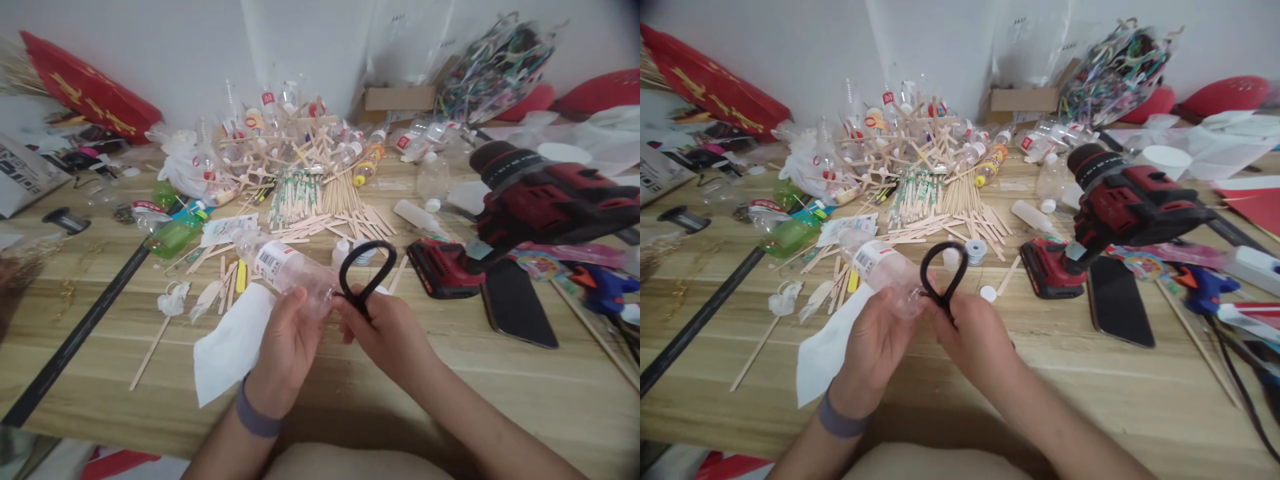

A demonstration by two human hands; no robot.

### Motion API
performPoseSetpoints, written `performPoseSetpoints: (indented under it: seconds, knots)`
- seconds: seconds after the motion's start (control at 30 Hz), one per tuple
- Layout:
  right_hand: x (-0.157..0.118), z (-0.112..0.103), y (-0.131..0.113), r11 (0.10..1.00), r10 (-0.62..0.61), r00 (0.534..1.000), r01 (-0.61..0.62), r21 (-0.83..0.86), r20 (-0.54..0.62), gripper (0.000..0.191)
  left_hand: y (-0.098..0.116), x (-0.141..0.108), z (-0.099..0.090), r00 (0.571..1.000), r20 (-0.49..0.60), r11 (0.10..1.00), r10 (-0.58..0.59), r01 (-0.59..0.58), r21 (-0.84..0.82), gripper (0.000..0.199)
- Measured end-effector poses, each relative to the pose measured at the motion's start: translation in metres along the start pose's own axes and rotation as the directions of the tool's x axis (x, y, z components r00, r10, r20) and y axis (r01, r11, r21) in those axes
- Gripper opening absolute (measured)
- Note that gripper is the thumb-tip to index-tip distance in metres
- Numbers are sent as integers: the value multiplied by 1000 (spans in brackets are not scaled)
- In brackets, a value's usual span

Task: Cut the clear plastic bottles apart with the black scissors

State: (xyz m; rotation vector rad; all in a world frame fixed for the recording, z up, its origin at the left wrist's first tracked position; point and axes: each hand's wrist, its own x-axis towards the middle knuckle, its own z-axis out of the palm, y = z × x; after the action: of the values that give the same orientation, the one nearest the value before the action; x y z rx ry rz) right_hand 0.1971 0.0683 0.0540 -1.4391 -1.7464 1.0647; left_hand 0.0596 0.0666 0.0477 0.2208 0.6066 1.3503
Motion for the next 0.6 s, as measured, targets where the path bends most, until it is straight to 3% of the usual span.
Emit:
performPoseSetpoints:
  seconds: [0.07,0.17,0.3,0.43,0.5,0.6]
  knots:
    - [2,1,6,991,-69,989,53,-122,-131,34,0,1,2,999,-31,999,32,-33,-31,10]
    - [2,4,7,996,-62,990,52,-76,-124,32,-1,2,4,998,-52,999,31,-32,-32,8]
    - [-1,14,2,994,-7,999,3,108,41,41,-6,3,-3,994,36,989,-103,98,108,27]
    - [-7,23,-3,947,59,969,-130,294,240,62,-10,2,-13,968,83,953,-237,215,213,53]
    - [-10,23,-7,879,131,937,-261,399,324,64,-11,1,-16,947,104,929,-304,270,255,63]
    - [-13,19,-13,656,259,852,-500,565,454,63,-9,0,-16,913,127,896,-387,340,286,70]
